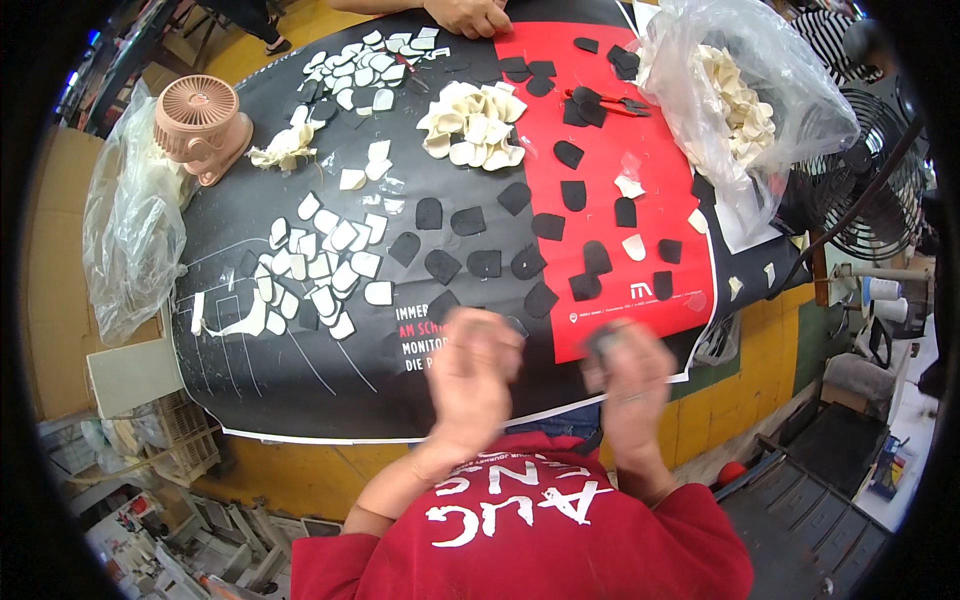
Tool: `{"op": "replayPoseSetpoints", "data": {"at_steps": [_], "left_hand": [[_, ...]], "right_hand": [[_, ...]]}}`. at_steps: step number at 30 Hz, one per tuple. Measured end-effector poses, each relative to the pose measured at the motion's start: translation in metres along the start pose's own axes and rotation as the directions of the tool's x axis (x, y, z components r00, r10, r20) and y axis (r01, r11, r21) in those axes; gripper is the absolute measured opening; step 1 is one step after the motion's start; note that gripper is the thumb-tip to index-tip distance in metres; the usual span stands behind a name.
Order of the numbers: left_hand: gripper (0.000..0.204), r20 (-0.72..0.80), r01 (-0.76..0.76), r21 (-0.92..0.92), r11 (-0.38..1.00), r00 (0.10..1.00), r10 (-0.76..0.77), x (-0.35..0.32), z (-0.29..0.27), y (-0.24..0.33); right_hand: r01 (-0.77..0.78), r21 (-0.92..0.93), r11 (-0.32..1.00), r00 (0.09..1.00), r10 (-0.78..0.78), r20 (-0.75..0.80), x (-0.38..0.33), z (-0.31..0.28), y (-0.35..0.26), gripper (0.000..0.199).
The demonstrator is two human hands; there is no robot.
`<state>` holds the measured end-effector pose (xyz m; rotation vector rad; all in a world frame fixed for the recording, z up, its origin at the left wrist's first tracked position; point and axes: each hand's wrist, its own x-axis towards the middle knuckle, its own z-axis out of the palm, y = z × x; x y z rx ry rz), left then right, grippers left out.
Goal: The person repeatedly picks small black and white foam pieces from a table, folds or bends them by hand, and places them back on the table. Another person across the table also handles similar pieces. The camera wearer continues this repetitive folding and placement throughout the clip.
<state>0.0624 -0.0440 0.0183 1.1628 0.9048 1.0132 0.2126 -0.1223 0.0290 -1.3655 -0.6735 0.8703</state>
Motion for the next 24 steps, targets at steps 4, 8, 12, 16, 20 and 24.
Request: {"op": "replayPoseSetpoints", "data": {"at_steps": [4, 8, 12, 16, 20, 24], "left_hand": [[0.041, -0.472, 0.11, -0.282, 0.953, 0.849, -0.237, 0.031, -0.072, 0.02], [0.052, -0.153, 0.163, -0.199, 0.966, 0.969, -0.195, 0.012, -0.099, 0.016], [0.054, -0.035, 0.166, -0.162, 0.973, 0.984, -0.173, 0.004, -0.078, 0.006], [0.058, 0.037, 0.146, -0.111, 0.983, 0.989, -0.143, 0.005, -0.059, 0.006], [0.06, 0.112, 0.149, -0.041, 0.988, 0.983, -0.144, 0.006, -0.055, 0.005], [0.051, 0.194, 0.149, -0.039, 0.988, 0.971, -0.139, 0.009, -0.047, 0.002]], "right_hand": [[0.279, -0.231, 0.932, 0.871, -0.347, -0.349, 0.028, -0.051, -0.025, 0.011], [0.346, -0.912, 0.221, 0.847, -0.491, 0.203, 0.062, -0.064, -0.012, 0.013], [0.513, -0.859, -0.01, 0.754, -0.474, 0.456, 0.101, -0.05, 0.011, 0.016], [0.568, -0.822, -0.024, 0.737, -0.429, 0.522, 0.111, -0.038, 0.019, 0.019], [0.422, -0.877, 0.229, 0.888, -0.297, 0.35, 0.098, -0.04, 0.017, 0.019], [0.247, -0.887, 0.39, 0.968, -0.133, 0.211, 0.083, -0.038, 0.02, 0.024]]}}
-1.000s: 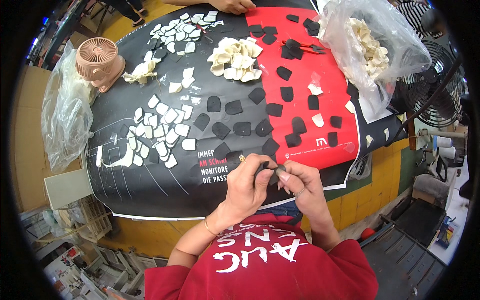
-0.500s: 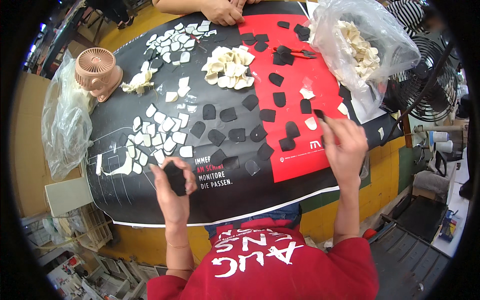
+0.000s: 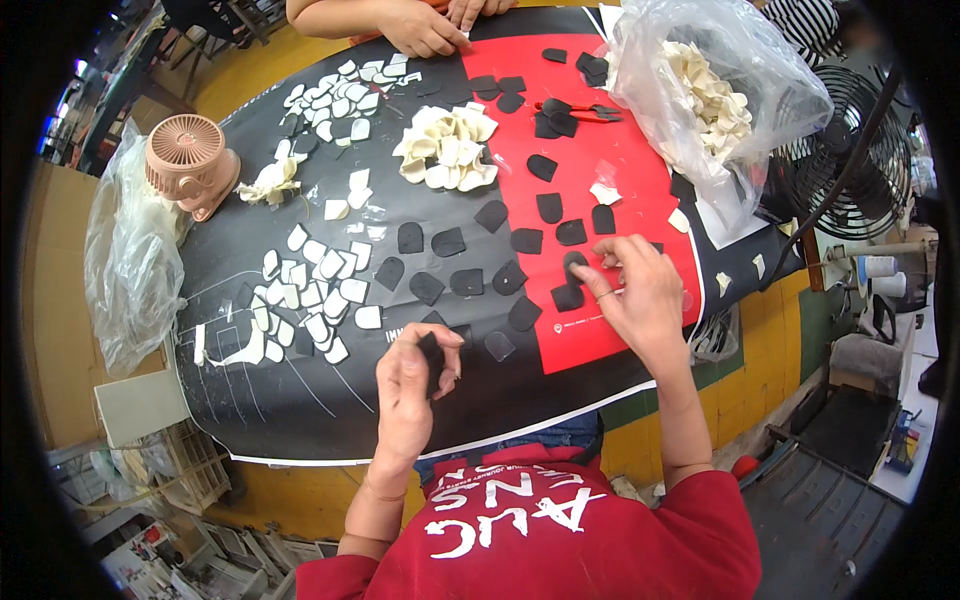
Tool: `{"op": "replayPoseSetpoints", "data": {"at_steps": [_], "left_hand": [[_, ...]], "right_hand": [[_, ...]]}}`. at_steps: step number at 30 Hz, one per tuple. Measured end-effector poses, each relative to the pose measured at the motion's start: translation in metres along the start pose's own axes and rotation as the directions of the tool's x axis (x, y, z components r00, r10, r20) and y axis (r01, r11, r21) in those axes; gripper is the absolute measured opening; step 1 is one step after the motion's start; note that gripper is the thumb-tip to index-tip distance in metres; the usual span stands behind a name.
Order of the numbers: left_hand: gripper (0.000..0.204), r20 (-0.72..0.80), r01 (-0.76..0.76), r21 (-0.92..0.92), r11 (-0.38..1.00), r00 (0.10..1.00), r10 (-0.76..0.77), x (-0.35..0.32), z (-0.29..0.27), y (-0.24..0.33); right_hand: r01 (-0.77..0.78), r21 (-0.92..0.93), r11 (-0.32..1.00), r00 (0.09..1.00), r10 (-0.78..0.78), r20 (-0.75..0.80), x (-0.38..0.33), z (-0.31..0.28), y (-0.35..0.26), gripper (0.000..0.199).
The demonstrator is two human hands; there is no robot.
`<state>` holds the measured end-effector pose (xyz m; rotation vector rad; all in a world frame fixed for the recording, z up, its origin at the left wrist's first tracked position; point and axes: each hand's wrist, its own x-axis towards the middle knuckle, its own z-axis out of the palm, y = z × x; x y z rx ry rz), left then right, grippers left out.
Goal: The person repeatedly picks small black and white foam pieces from a table, folds or bends them by hand, and places them back on the table. Another person across the table also handles similar pieces. The camera wearer continues this repetitive folding and placement throughout the clip.
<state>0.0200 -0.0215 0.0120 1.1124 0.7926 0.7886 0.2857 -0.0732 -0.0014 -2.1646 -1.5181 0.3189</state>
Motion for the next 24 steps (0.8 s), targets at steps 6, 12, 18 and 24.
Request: {"op": "replayPoseSetpoints", "data": {"at_steps": [6, 12, 18, 24], "left_hand": [[0.013, 0.044, 0.069, 0.21, 0.975, 0.996, -0.08, 0.003, 0.028, 0.003], [0.032, 0.271, -0.304, 0.76, 0.574, 0.952, 0.145, 0.024, 0.061, -0.019], [0.035, 0.328, -0.332, 0.899, 0.287, 0.943, 0.066, 0.036, 0.086, -0.04], [0.018, 0.074, -0.343, 0.626, 0.7, 0.92, 0.385, 0.043, 0.075, -0.022]], "right_hand": [[0.041, -0.024, 0.999, 0.995, -0.043, -0.085, 0.0, 0.015, -0.008, 0.031], [-0.288, 0.305, 0.908, 0.958, 0.274, 0.09, -0.006, 0.014, -0.009, 0.023], [-0.231, 0.613, 0.755, 0.942, 0.331, -0.052, -0.016, 0.013, -0.005, 0.021], [-0.138, 0.798, 0.587, 0.983, 0.183, 0.036, -0.032, 0.0, -0.015, 0.03]]}}
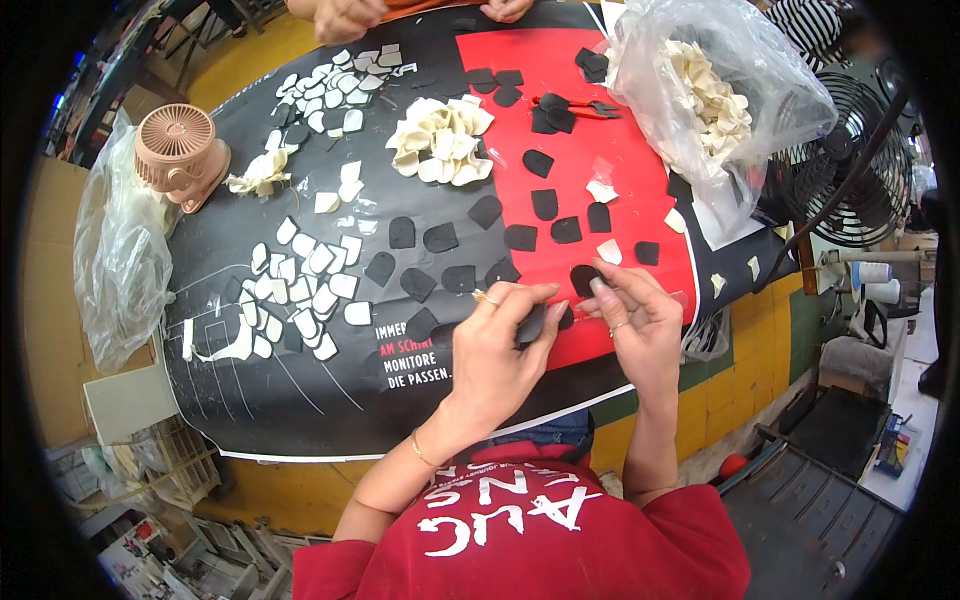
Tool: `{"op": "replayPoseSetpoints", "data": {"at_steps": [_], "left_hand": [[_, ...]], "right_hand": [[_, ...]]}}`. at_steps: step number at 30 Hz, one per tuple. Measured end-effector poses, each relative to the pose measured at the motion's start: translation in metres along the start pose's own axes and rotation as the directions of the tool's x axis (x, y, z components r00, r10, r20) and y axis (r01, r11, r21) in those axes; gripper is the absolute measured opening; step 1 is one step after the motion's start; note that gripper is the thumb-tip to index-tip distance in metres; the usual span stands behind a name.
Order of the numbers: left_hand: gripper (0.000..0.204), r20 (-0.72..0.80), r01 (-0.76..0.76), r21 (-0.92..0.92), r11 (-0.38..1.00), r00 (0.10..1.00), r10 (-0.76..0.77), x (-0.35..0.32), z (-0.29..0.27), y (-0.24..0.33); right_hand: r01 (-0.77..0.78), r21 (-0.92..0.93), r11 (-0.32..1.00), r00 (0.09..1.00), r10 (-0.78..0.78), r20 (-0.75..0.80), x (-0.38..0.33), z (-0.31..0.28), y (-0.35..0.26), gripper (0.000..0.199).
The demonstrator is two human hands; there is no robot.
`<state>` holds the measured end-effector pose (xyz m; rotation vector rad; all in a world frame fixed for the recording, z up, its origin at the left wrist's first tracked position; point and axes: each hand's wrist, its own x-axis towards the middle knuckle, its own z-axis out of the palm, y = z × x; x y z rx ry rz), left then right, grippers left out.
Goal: The person repeatedly picks small black and white foam pieces from a table, folds or bends them by hand, and places them back on the table. Another person across the table also handles similar pieces. The camera wearer continues this repetitive folding and placement throughout the clip.
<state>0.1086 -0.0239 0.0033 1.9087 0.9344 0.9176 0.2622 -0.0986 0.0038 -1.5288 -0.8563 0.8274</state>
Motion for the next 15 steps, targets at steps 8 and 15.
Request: {"op": "replayPoseSetpoints", "data": {"at_steps": [8, 15], "left_hand": [[0.023, 0.027, -0.057, 0.043, 0.997, 0.998, 0.056, -0.001, -0.024, 0.007], [0.025, -0.079, -0.045, 0.066, 0.997, 0.996, 0.05, -0.012, -0.022, 0.01]], "right_hand": [[0.083, 0.023, 0.996, 0.987, -0.085, 0.137, -0.016, 0.028, -0.016, 0.048], [0.249, -0.054, 0.967, 0.968, -0.25, -0.021, -0.02, 0.041, -0.019, 0.054]]}}
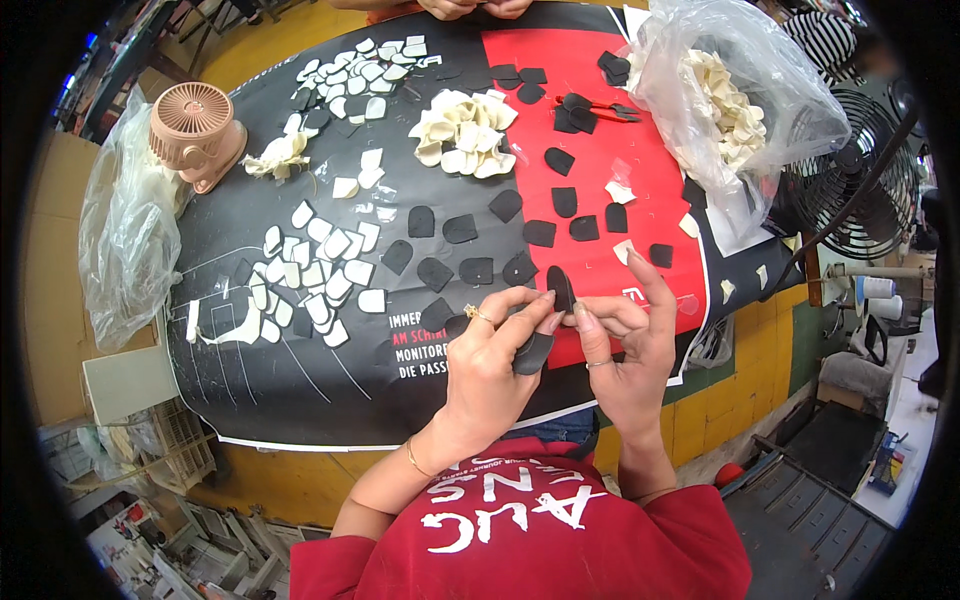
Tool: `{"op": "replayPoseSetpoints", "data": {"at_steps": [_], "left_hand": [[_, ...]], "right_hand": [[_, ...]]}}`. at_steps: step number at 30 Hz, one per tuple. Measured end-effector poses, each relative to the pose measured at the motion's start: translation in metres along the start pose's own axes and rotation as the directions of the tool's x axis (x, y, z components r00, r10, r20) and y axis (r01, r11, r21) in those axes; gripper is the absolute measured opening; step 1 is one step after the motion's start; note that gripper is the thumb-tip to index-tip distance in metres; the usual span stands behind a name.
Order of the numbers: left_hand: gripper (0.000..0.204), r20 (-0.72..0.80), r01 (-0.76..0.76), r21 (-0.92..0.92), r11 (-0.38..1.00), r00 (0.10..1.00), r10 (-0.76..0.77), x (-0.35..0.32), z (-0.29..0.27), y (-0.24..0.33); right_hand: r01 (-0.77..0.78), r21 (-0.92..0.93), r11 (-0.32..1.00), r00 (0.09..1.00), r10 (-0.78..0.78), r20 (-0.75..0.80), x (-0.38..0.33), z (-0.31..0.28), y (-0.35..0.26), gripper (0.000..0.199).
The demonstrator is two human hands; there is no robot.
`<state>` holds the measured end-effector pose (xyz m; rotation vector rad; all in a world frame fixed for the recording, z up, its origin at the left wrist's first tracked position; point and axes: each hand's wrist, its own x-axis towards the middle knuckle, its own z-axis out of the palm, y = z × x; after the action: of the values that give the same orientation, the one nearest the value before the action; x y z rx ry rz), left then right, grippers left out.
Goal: The person repeatedly picks small black and white foam pieces from a table, folds or bends them by hand, and places them back on the table. Another person across the table also handles similar pieces. The camera wearer continues this repetitive folding and placement throughout the clip.
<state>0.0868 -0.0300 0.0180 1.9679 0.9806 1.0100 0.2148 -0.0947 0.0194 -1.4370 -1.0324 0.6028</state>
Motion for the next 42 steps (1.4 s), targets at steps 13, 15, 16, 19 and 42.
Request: {"op": "replayPoseSetpoints", "data": {"at_steps": [13, 15, 16, 19, 42], "left_hand": [[0.031, 0.014, -0.042, 0.07, 0.997, 0.999, 0.041, -0.005, 0.001, 0.0], [0.035, 0.012, -0.103, 0.115, 0.988, 0.995, 0.102, -0.006, 0.004, -0.001], [0.036, 0.016, -0.131, 0.132, 0.983, 0.991, 0.13, -0.006, 0.005, -0.002], [0.037, 0.032, -0.208, 0.182, 0.961, 0.978, 0.205, -0.003, 0.007, -0.008], [0.009, 0.166, 0.295, -0.222, 0.929, 0.951, -0.262, 0.017, -0.015, -0.016]], "right_hand": [[0.238, -0.145, 0.96, 0.971, -0.239, 0.008, -0.002, 0.011, -0.002, 0.027], [0.216, -0.149, 0.965, 0.976, -0.218, 0.004, -0.004, 0.01, -0.001, 0.03], [0.198, -0.163, 0.967, 0.98, -0.198, 0.015, -0.006, 0.009, 0.0, 0.032], [0.141, -0.177, 0.974, 0.99, -0.143, 0.003, -0.008, 0.008, 0.003, 0.035], [-0.163, -0.616, 0.77, 0.984, 0.175, -0.041, 0.034, -0.037, 0.037, 0.008]]}}
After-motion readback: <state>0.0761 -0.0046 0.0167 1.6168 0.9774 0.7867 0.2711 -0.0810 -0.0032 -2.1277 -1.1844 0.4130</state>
